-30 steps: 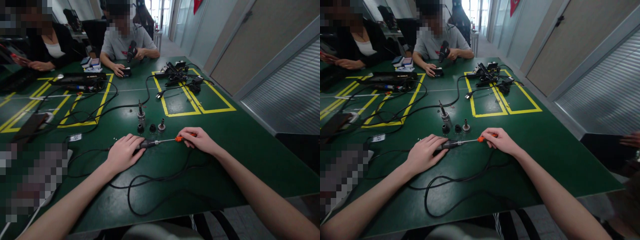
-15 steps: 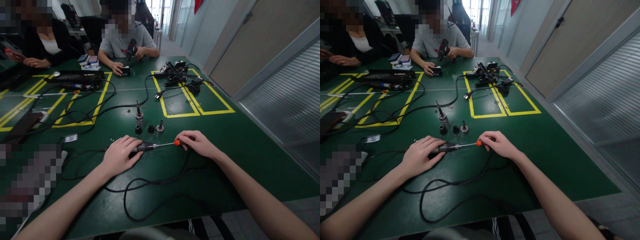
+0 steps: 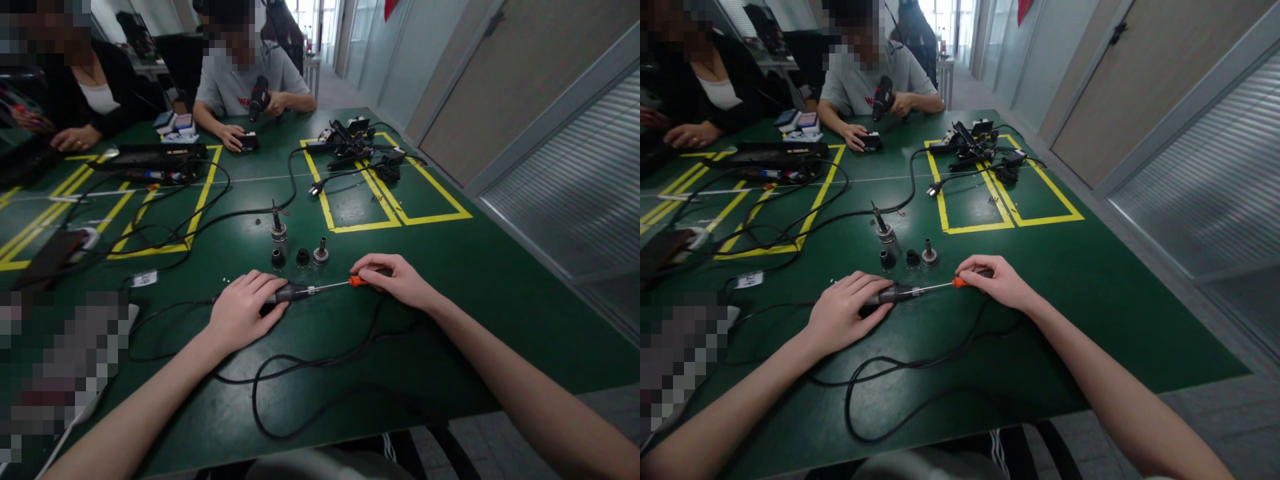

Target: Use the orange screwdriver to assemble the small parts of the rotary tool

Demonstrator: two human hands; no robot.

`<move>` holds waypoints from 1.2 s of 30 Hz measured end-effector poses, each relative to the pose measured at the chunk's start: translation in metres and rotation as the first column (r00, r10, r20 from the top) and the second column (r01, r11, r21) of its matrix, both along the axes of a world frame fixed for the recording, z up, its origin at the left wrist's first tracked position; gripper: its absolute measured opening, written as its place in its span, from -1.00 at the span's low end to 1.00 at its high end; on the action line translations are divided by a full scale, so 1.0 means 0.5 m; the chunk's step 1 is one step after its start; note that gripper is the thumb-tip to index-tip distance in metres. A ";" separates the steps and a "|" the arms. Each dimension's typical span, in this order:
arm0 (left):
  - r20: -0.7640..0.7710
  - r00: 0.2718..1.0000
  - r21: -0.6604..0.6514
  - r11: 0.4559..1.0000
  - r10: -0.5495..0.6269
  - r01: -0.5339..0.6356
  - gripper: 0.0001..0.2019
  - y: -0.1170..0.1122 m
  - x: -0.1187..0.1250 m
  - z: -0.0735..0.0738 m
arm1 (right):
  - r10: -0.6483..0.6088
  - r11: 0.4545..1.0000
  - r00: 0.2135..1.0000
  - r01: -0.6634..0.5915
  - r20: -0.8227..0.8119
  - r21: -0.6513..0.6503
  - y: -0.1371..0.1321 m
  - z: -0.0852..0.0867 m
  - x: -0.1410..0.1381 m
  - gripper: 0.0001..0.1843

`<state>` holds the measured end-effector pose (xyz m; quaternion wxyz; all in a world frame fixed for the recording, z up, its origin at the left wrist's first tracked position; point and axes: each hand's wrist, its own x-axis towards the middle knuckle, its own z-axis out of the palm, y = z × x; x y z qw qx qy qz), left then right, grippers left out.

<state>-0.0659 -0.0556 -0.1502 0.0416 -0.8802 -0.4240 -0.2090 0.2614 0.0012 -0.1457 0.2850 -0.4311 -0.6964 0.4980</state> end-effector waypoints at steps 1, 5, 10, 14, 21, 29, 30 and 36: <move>-0.004 1.000 0.001 1.000 0.002 -0.002 -0.71 0.000 0.000 -0.001 | 0.007 1.000 1.000 -0.007 0.008 -0.004 -0.001 0.001 -0.001 -0.54; -0.053 0.999 0.011 1.000 0.001 0.000 -0.62 -0.001 -0.002 -0.003 | 0.025 1.000 0.999 -0.024 0.022 -0.013 -0.003 0.002 -0.002 -0.53; -0.114 0.993 0.002 0.999 -0.032 0.032 -0.60 0.000 -0.008 -0.007 | -0.007 1.000 1.000 0.007 0.003 -0.005 0.002 0.000 -0.001 -0.60; -0.121 0.992 -0.031 0.999 -0.030 0.027 -0.60 0.001 -0.009 -0.006 | -0.014 1.000 1.000 0.014 0.002 0.027 0.003 0.000 -0.001 -0.59; -0.110 0.994 -0.043 0.999 -0.023 0.018 -0.62 -0.001 -0.005 -0.002 | 0.023 1.000 0.999 -0.023 0.022 -0.003 -0.001 0.001 -0.003 -0.53; -0.112 0.994 -0.056 0.998 -0.015 0.009 -0.62 -0.001 -0.005 0.000 | 0.026 0.999 1.000 -0.026 -0.013 0.021 0.000 0.000 -0.001 -0.62; -0.114 0.993 -0.058 0.998 -0.015 0.009 -0.62 -0.001 -0.005 -0.001 | 0.029 0.999 0.999 -0.029 -0.021 0.031 0.000 0.001 -0.001 -0.62; -0.100 0.995 -0.072 0.997 -0.011 0.004 -0.62 -0.002 -0.005 0.001 | 0.046 0.997 0.998 -0.048 0.030 0.056 -0.002 0.005 -0.001 -0.61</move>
